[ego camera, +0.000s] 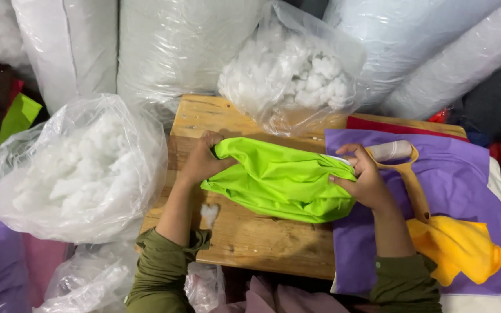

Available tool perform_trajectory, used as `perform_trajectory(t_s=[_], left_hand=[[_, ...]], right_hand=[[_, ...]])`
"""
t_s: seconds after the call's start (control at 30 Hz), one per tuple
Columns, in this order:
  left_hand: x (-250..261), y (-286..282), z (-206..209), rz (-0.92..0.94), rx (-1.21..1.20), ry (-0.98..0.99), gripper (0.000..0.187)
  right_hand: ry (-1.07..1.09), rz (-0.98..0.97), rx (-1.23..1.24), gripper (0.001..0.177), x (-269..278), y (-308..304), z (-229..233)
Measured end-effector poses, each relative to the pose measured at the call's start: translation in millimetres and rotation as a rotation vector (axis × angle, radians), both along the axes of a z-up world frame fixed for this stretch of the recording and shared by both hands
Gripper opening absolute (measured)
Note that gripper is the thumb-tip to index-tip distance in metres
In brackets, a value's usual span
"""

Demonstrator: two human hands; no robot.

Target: Cleaning a green pillowcase with a lint roller and then stuffing it with white fiberfill material.

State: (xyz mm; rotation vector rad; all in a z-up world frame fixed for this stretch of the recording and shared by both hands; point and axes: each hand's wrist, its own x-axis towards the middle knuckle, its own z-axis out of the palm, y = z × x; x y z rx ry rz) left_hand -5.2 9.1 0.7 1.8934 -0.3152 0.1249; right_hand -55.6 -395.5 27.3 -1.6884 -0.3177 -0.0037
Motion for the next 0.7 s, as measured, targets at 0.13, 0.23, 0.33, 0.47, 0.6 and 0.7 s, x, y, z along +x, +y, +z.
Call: perform_trajectory(t_s=[0.13, 0.23, 0.33, 0.47, 0.6, 0.7], left_hand=[[6.3, -2.8, -9.9, -0.032, -0.31, 0.104, 0.031], [-7.4, -5.0, 22.9, -0.14, -0.34, 0.198, 0.039], [-16.0, -1.8, 52.6, -0.598, -0.181, 0.419, 0.095], [-14.3, -9.8, 30.4, -0.595, 0.06, 0.239, 0.058], [4.1, -10.1, -1.0, -0.216, -0.173, 0.055, 0.018], [-17.9, -16.7, 67.4, 0.033, -0.436, 0.135, 0.015]], right_hand=[[-0.138, -0.42, -0.408, 0.042, 19.3, -11.5, -34.1], [-0.352, -0.763, -0.67, 0.03, 21.3, -8.5, -35.2], [-0.171, -0.863, -0.791, 0.036, 25.9, -21.1, -35.3], [0.342, -0.649, -0.078, 0.017, 31.0, -32.4, -24.8], [0.649, -0.438, 0.493, 0.046, 30.4, -52.7, -18.1], [0.107, -0.24, -0.057, 0.016, 12.1, -47.7, -8.2]])
